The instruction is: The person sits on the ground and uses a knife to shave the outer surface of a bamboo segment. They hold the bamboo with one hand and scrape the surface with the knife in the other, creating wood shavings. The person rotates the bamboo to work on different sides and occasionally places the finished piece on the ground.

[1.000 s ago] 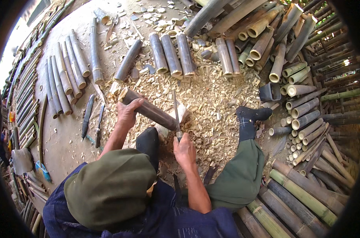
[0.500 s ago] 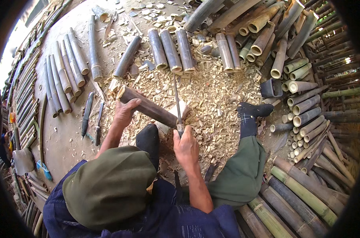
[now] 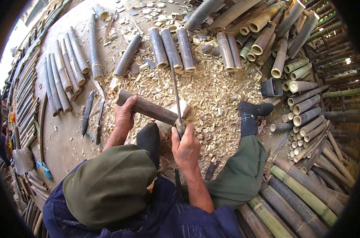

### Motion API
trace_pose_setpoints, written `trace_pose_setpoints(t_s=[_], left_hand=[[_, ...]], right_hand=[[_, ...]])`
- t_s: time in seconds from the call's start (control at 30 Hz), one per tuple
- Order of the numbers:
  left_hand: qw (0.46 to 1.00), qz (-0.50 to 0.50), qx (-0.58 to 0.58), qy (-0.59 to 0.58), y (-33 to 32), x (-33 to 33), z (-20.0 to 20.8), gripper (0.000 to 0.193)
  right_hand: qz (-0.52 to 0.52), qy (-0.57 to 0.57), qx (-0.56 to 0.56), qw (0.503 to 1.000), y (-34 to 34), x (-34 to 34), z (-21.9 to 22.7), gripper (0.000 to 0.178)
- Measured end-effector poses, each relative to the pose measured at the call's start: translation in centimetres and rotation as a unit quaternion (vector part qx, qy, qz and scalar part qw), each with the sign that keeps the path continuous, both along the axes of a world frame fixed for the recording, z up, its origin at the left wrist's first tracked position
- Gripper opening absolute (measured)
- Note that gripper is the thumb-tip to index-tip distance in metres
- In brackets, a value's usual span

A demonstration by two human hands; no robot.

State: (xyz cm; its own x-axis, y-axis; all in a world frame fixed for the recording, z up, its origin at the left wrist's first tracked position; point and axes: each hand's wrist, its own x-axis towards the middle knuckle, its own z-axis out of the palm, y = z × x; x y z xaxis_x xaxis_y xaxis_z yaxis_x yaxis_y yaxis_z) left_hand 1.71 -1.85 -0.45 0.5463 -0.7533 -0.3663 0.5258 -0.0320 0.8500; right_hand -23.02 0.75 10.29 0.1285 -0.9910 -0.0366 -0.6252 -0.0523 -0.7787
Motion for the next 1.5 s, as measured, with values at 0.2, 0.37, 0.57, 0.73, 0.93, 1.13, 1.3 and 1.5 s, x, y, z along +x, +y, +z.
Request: trace_pose_setpoints(t_s=[0.2,0.37,0.57,0.73,0.93,1.13,1.3,1.5], left_hand=[[0.997,-0.026,-0.054,-0.049,-0.4,-0.2,0.2,0.038],[0.993,-0.115,-0.031,-0.01,0.6,1.2,1.2,0.044],[0.992,-0.122,-0.004,-0.016,0.3,0.5,1.6,0.054],[0.999,-0.039,-0.015,0.009,0.7,0.4,1.5,0.039],[0.998,-0.023,-0.038,-0.035,-0.4,-0.9,1.5,0.034],[0.993,-0.098,-0.046,-0.052,1.1,1.5,2.1,0.038],[0.993,-0.12,-0.016,-0.014,1.2,0.9,2.0,0.043],[0.999,-0.006,-0.027,0.033,1.1,0.9,1.0,0.035]], right_hand=[[0.006,0.188,0.164,0.968,0.1,-2.7,-11.3,0.036],[0.004,0.083,0.088,0.993,-0.2,-1.4,-3.2,0.034],[-0.004,0.118,0.215,0.969,0.5,-2.5,-10.4,0.031],[0.012,0.122,0.133,0.984,-0.2,-1.8,-5.8,0.031],[0.001,0.118,0.111,0.987,0.7,-2.1,-7.1,0.031],[0.023,0.102,0.158,0.982,-0.1,-1.7,-4.5,0.033],[-0.009,0.054,0.081,0.995,1.5,-2.4,-5.3,0.036],[0.027,0.13,0.156,0.979,0.4,-1.8,-5.9,0.037]])
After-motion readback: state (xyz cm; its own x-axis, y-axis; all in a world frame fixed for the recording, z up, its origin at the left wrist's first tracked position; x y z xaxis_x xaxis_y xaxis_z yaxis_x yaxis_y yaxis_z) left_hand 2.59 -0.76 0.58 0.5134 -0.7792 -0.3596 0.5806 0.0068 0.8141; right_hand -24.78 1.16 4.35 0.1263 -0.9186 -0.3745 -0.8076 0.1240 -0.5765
